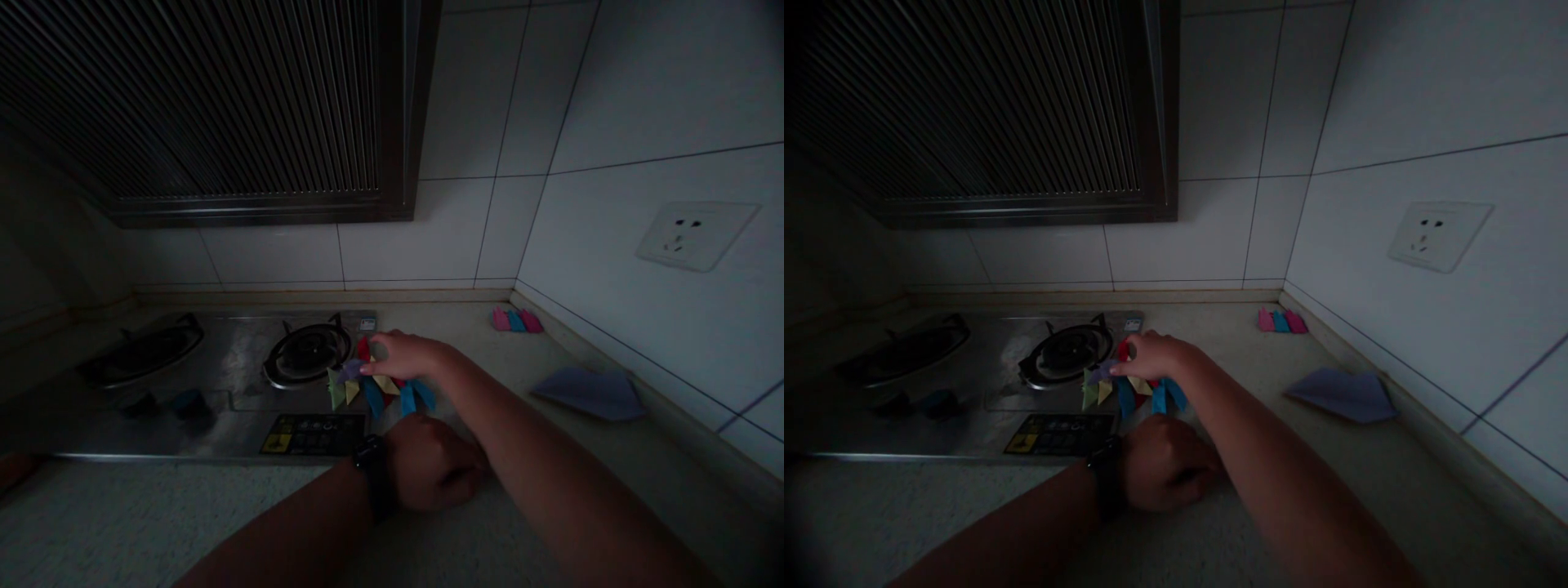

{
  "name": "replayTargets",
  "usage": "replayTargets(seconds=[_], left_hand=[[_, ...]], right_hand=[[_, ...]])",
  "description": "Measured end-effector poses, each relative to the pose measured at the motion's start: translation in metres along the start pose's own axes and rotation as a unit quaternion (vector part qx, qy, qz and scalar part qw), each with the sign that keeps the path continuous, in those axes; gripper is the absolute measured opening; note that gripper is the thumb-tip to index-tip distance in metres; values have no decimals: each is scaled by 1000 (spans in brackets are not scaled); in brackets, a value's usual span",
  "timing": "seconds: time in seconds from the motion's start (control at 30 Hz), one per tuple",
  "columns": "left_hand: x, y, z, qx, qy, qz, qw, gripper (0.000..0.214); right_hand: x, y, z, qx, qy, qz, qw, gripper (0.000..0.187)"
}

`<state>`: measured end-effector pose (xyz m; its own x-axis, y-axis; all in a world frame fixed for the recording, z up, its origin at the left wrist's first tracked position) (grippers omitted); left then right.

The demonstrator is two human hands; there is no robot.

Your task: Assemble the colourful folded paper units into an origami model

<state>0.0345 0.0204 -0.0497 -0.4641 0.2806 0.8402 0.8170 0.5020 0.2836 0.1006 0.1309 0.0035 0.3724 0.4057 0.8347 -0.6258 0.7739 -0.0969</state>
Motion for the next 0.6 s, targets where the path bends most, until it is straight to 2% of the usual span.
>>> replayTargets(seconds=[0.07,0.17,0.3,0.37,0.43,0.6], left_hand=[[0,0,-2,0,1,9,1000,25],[-4,0,-1,-9,10,20,1000,24],[-12,0,2,-55,23,-49,997,17],[-15,0,4,-50,24,-44,998,18],[-16,0,4,-42,29,-32,998,20],[-11,-1,1,-42,22,-34,998,15]], right_hand=[[-4,-7,3,-72,-62,56,994,107],[-14,-11,9,-104,-96,105,984,119],[-28,-6,10,-98,-133,92,982,126],[-34,-1,7,-65,-136,76,986,117],[-37,4,4,-29,-113,64,991,100],[-36,16,-8,23,8,26,999,66]])
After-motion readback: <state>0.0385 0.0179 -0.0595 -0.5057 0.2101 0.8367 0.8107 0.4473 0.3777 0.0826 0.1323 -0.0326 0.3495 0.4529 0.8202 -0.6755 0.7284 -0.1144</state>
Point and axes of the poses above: each hand's wrist, its own y-axis towards the middle knuckle, its own x-axis out of the back of the hand, z = x × y, the point moved 1 cm from there along y, towards the middle knuckle, and after that the axes turned 12 degrees about x, right-handed, at the moved point
